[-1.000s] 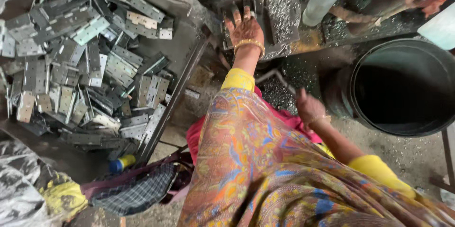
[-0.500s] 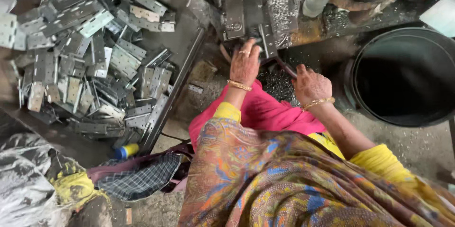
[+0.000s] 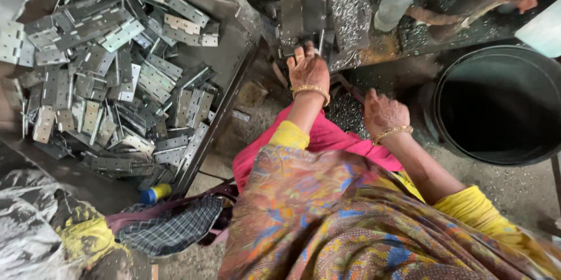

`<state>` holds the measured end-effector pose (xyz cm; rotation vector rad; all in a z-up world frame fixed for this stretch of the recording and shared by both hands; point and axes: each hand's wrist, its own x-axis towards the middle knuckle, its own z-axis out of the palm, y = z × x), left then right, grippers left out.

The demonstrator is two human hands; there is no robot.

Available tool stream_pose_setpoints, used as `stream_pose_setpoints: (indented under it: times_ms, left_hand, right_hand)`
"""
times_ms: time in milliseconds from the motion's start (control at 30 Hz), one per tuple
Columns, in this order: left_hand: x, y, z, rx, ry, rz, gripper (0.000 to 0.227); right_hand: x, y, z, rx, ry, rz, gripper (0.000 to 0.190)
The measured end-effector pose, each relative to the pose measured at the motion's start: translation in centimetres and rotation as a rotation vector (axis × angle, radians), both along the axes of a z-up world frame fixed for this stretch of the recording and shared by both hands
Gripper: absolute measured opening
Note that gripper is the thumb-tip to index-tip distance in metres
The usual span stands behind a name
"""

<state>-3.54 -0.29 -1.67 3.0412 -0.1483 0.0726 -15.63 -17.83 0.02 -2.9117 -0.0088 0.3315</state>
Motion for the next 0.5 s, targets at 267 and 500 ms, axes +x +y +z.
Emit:
stream_pose_setpoints:
  times_ms: [267, 500]
  left_hand:
    - [3.6, -2.3, 2.9, 0.289, 0.088, 0.032, 0.028]
    - [2.3, -0.3, 0.5, 0.129, -0.085, 0.048, 0.035]
  right_hand:
    - [1.4, -0.9, -3.7, -0.103, -0.081, 0.033, 0.024]
    - [-2.9, -2.1, -14.2, 0.15, 0.272, -0.213, 0.037]
